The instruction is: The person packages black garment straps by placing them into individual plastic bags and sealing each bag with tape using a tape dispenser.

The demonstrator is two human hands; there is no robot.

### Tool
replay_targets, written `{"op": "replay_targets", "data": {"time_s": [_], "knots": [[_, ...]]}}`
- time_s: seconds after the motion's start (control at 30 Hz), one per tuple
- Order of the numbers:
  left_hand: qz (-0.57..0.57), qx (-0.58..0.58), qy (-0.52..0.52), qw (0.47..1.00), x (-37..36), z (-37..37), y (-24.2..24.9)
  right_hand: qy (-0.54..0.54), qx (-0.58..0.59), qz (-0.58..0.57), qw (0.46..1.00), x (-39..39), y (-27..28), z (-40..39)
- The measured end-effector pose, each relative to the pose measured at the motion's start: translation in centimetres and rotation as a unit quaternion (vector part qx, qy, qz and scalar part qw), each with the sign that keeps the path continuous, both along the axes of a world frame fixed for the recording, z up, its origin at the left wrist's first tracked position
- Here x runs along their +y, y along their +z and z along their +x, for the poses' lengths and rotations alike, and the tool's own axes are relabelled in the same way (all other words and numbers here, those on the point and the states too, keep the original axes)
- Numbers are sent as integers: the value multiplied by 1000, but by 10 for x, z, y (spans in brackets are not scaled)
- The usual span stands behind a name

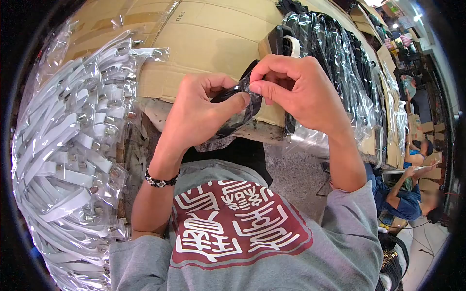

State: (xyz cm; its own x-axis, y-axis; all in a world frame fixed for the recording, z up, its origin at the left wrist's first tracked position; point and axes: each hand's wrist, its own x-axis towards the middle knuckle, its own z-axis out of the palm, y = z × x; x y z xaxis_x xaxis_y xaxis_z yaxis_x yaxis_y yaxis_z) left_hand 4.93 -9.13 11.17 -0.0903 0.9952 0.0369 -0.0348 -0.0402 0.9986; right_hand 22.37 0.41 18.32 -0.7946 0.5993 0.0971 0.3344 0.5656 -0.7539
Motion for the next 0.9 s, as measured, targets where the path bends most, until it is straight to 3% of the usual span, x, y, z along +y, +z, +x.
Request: {"op": "replay_targets", "data": {"time_s": [0.17, 0.37, 0.9], "knots": [[-1, 3, -6, 1000, 0, -2, 0, 7, -12, 6, 1000, 0, 2, 0], [4, -14, -5, 1000, 0, -2, 0, 27, 31, -64, 997, 1, 3, 1], [-6, -11, -15, 1000, 0, -2, 1, 14, 2, 0, 1000, 1, -1, 0]]}}
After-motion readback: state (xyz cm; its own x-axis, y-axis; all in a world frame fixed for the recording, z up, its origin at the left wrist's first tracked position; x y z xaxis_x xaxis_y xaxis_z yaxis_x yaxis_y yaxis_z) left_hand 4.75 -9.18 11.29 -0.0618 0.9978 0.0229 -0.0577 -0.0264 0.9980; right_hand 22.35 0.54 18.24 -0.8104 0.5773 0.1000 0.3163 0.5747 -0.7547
